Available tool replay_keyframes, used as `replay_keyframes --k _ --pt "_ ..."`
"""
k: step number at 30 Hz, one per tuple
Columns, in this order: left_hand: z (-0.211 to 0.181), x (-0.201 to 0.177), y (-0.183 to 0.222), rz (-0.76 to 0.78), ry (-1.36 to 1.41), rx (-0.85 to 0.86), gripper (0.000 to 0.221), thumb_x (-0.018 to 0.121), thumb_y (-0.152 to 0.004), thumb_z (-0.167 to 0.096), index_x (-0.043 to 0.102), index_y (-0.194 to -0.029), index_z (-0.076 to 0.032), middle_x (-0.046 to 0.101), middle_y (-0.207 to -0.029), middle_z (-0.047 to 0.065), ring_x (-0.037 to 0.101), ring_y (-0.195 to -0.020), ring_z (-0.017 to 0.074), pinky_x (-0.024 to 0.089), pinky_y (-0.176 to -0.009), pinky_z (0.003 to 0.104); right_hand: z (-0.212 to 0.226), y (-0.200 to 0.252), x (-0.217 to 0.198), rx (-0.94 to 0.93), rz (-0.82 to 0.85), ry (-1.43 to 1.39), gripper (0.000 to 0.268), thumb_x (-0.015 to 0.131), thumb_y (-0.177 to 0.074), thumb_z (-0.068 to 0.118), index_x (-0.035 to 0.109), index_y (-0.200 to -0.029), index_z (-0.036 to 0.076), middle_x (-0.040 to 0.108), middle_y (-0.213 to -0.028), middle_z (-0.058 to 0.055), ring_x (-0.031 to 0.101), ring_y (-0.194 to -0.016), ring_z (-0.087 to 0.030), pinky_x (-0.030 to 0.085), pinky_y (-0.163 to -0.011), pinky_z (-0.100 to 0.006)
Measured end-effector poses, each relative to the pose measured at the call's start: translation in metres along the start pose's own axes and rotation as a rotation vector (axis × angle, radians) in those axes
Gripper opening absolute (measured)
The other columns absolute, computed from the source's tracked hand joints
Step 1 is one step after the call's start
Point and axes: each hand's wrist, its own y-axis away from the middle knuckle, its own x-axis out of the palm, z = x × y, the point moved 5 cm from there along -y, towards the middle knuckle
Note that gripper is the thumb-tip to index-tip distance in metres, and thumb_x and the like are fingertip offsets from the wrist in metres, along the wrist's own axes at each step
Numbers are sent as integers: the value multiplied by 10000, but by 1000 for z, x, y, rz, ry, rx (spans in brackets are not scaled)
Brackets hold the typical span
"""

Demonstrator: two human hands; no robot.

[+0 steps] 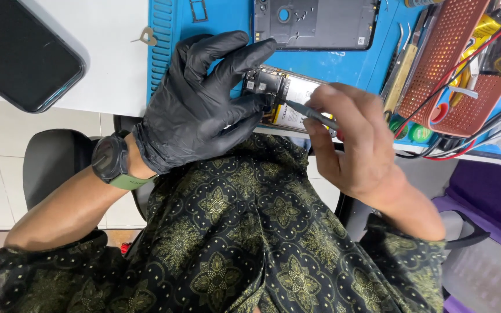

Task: The person disassembles a smartphone, removes the battery, and uses a screwdriver to manipulate internal components. They then reassemble the phone and power it on to verify functionality.

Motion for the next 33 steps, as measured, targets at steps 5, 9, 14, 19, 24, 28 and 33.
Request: replay_keyframes --k 5,9,14,19,24,28,33 --pt "0 2 0 -14 46 -49 309 778 -1224 -362 714 -1467 -183 387 -1756 104 388 -1567 395 399 -1257 656 -5 -34 -19 -90 183 256 182 806 -1249 143 678 -1199 25 473 -865 -31 393 -635 -118 310 -473 -271" --pt "-1 0 -3 -48 8 16 209 754 -1177 -307 880 -1327 -235 485 -1695 156 469 -1486 456 406 -1177 668 0 -72 -31 43 583 14 645 690 -1126 -141 307 -1645 -120 478 -1290 -261 551 -984 -375 569 -666 -448" --pt "6 11 5 42 113 -134 642 767 -1204 -450 521 -1724 -165 330 -1760 101 315 -1598 389 325 -1342 623 -7 -66 -31 -51 498 147 393 772 -1230 128 510 -1491 -4 566 -907 -94 595 -771 -286 559 -595 -440" --pt "0 0 -2 -33 39 11 314 750 -1184 -348 820 -1484 -290 428 -1732 120 409 -1542 415 373 -1223 666 -9 -58 -24 -10 559 32 633 624 -1171 -215 318 -1713 -100 521 -1029 -118 541 -862 -269 564 -661 -369" --pt "3 5 3 -31 83 -25 295 727 -1212 -391 868 -1430 -251 359 -1762 87 324 -1593 376 321 -1285 651 -2 -80 -31 165 739 -59 688 603 -1153 168 264 -1733 18 566 -1354 -297 642 -861 -457 558 -608 -617" --pt "-2 2 -2 -4 71 -34 324 689 -1228 -428 887 -1454 -304 341 -1780 34 330 -1579 345 306 -1280 611 -2 -72 -30 -40 380 -12 173 735 -1213 24 671 -1329 -88 580 -775 -101 602 -634 -248 535 -583 -418" --pt "1 -4 0 -104 96 -156 434 765 -1226 -296 676 -1597 -90 429 -1692 109 407 -1563 369 480 -1281 637 2 -81 -32 80 514 -200 359 603 -1191 -14 505 -1515 -134 576 -958 -179 603 -726 -309 579 -667 -453"
